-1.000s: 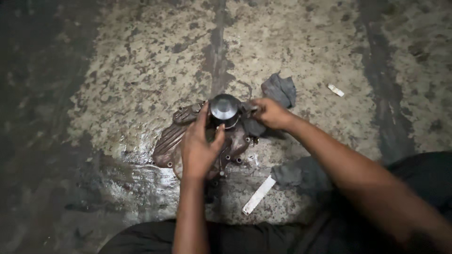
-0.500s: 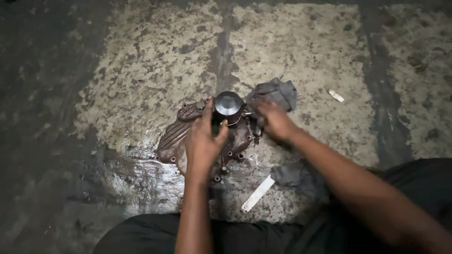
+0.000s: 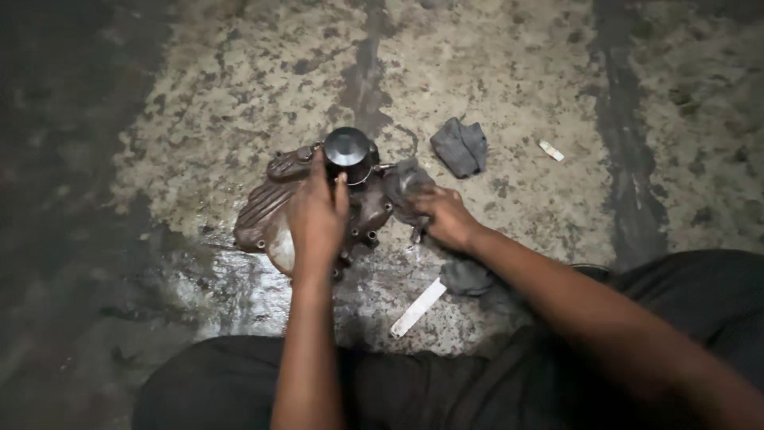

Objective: The person sits on the floor and scrubs a dirty mechanical part, likely an engine manifold, using a small green brush. They scrub various surfaces and crevices of the part, then wipe it with a dark rag to remove loosened grime.

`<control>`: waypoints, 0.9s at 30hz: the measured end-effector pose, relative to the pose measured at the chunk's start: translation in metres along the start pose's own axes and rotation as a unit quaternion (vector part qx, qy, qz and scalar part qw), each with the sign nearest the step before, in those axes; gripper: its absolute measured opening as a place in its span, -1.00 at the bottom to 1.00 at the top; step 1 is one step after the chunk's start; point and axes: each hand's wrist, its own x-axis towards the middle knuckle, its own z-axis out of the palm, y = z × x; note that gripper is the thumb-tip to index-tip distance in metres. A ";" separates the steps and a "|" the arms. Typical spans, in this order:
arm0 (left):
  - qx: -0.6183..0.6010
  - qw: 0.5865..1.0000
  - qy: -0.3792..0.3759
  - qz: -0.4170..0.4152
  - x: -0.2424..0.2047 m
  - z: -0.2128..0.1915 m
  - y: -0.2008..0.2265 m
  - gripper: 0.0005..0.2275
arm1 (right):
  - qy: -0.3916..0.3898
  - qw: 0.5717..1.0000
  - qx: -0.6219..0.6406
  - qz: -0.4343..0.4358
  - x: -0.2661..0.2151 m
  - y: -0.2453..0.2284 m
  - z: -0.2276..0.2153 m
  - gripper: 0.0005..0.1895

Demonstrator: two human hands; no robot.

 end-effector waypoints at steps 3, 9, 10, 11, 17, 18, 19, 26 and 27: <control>0.008 1.000 0.004 0.013 0.000 0.002 0.002 -0.52 | -0.025 1.000 0.000 -0.006 -0.010 -0.002 -0.010 -0.69; 0.027 0.999 0.027 0.030 -0.004 -0.007 0.002 -0.53 | -0.080 0.994 0.000 0.067 -0.025 -0.023 -0.020 -0.75; 0.018 0.999 0.031 0.028 -0.002 -0.003 0.005 -0.54 | -0.075 0.995 -0.008 0.072 -0.028 -0.018 -0.025 -0.76; 0.009 0.999 0.034 0.026 0.002 0.002 0.007 -0.55 | -0.048 0.993 0.032 0.107 -0.026 -0.010 -0.032 -0.74; 0.021 0.999 0.034 0.026 0.000 0.000 -0.001 -0.54 | 0.079 0.949 0.209 0.224 0.009 0.031 -0.054 -0.75; 0.016 0.999 0.021 0.020 0.000 0.002 0.003 -0.53 | 0.095 0.954 0.174 0.225 0.011 0.034 -0.057 -0.72; 0.010 1.000 0.021 0.017 0.000 0.003 0.005 -0.54 | 0.111 0.958 0.139 0.225 0.013 0.034 -0.060 -0.67; -0.002 1.000 0.008 0.005 0.003 -0.001 0.002 -0.54 | 0.145 0.953 -0.231 0.130 0.011 -0.012 -0.067 -0.57; -0.001 1.000 0.010 0.002 0.004 0.001 0.003 -0.54 | 0.135 0.954 -0.227 0.144 0.010 -0.016 -0.071 -0.59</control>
